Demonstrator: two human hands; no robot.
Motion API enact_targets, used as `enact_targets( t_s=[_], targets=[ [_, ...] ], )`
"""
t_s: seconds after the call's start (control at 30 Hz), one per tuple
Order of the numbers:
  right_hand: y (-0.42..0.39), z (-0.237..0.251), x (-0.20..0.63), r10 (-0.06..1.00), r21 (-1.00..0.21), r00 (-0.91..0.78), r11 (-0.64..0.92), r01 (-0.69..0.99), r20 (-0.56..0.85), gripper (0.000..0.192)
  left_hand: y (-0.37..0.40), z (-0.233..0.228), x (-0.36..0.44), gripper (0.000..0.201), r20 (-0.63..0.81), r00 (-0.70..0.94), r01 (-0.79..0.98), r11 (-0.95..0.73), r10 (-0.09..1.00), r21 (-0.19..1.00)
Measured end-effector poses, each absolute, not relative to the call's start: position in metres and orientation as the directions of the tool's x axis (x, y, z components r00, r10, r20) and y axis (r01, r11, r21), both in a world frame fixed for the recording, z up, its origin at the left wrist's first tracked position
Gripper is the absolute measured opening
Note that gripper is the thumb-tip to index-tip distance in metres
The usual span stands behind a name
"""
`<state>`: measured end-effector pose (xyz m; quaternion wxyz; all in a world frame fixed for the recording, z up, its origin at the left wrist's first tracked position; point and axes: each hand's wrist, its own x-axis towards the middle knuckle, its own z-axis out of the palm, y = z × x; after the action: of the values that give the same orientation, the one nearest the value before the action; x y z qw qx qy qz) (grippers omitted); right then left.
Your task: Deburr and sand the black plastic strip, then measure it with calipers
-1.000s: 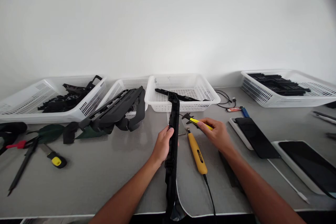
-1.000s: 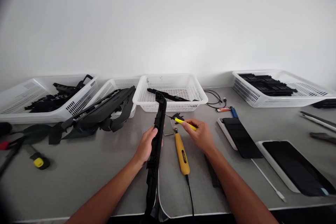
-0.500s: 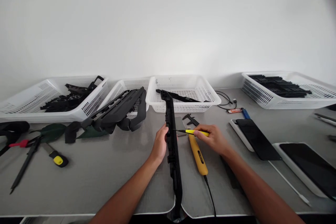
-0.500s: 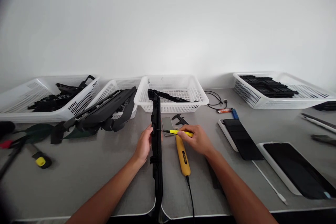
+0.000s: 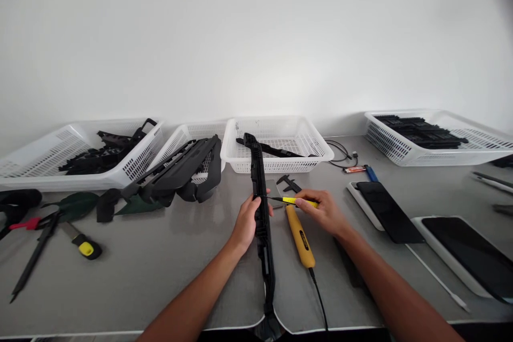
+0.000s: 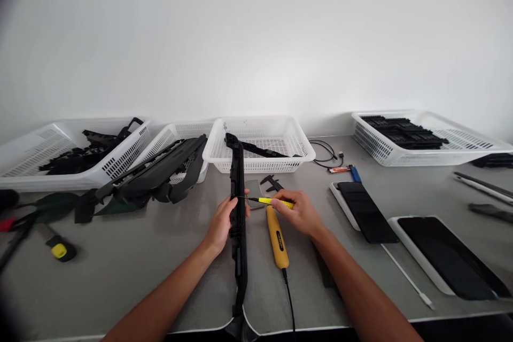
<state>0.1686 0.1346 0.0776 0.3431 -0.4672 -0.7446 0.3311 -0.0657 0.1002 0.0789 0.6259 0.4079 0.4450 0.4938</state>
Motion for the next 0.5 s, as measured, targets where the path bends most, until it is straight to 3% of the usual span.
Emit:
enact_targets(
  t_s=[0.5],
  targets=[
    [0.1347, 0.0741, 0.1674, 0.952, -0.841, -0.214, 0.295, 0.453, 0.219, 0.058, 0.1016, 0.0803, -0.0643, 0.056, -0.153, 0.125, -0.217, 0.178, 0.980, 0.960]
  ],
)
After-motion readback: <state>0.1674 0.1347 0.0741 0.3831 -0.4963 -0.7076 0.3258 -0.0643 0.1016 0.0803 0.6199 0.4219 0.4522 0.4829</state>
